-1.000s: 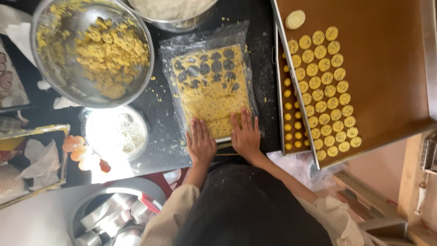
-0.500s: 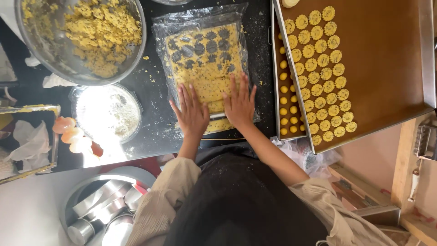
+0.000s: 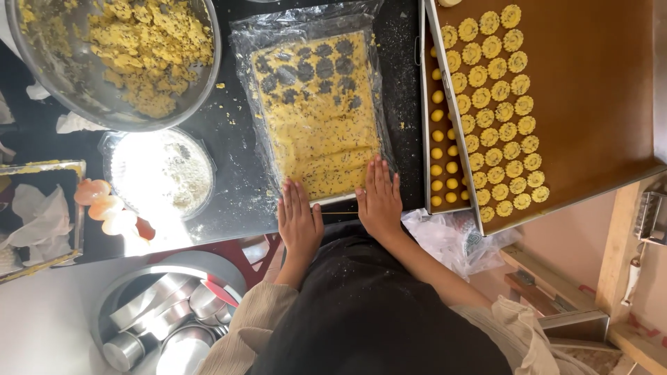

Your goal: Rolling out dough and preparing small pastries or cookies on a tray.

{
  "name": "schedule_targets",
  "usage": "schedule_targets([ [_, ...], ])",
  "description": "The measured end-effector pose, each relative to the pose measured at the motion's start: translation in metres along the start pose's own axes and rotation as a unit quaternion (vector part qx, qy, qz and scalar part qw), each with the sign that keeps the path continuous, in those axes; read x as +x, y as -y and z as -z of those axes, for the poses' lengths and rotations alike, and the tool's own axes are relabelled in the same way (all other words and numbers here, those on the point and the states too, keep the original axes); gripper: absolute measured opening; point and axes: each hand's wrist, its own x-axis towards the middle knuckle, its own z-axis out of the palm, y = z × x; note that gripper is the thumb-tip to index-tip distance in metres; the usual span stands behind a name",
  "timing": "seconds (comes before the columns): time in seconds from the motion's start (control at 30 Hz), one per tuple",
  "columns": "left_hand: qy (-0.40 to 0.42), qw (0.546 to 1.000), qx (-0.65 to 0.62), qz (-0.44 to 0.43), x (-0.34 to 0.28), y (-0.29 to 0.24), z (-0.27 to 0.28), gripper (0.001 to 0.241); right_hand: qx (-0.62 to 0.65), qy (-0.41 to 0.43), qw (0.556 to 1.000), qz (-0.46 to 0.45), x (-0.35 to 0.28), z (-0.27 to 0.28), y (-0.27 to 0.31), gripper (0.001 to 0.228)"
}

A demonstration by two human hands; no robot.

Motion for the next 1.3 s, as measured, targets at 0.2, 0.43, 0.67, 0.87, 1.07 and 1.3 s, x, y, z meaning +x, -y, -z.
schedule_targets([
  [0.2, 0.019, 0.999, 0.020, -0.033, -0.001, 0.010, -0.012, 0.063, 0.002, 0.022, 1.000, 0.018, -0.002, -0.003, -0.006, 0.067],
  [0.43, -0.002, 0.996, 0.067, -0.061, 0.008, 0.017, -0.026, 0.059, -0.007, 0.006, 1.000, 0.028, 0.004, -0.015, -0.011, 0.062],
  [0.67, 0.001, 0.994, 0.077, -0.083, 0.028, 0.016, -0.031, 0.058, -0.016, -0.024, 0.999, 0.039, 0.022, -0.013, -0.008, 0.062],
  [0.87, 0.024, 0.989, 0.114, -0.092, 0.058, 0.006, -0.032, 0.061, -0.050, -0.036, 0.996, 0.063, 0.049, -0.011, -0.004, 0.061],
  [1.07, -0.022, 0.984, 0.143, -0.099, 0.093, -0.009, -0.021, 0.059, -0.109, -0.004, 0.992, 0.062, 0.081, -0.004, 0.000, 0.059],
  [1.3, 0.018, 0.998, 0.017, -0.051, 0.132, -0.011, 0.009, 0.071, -0.073, 0.019, 0.997, 0.026, 0.118, 0.017, 0.008, 0.063],
])
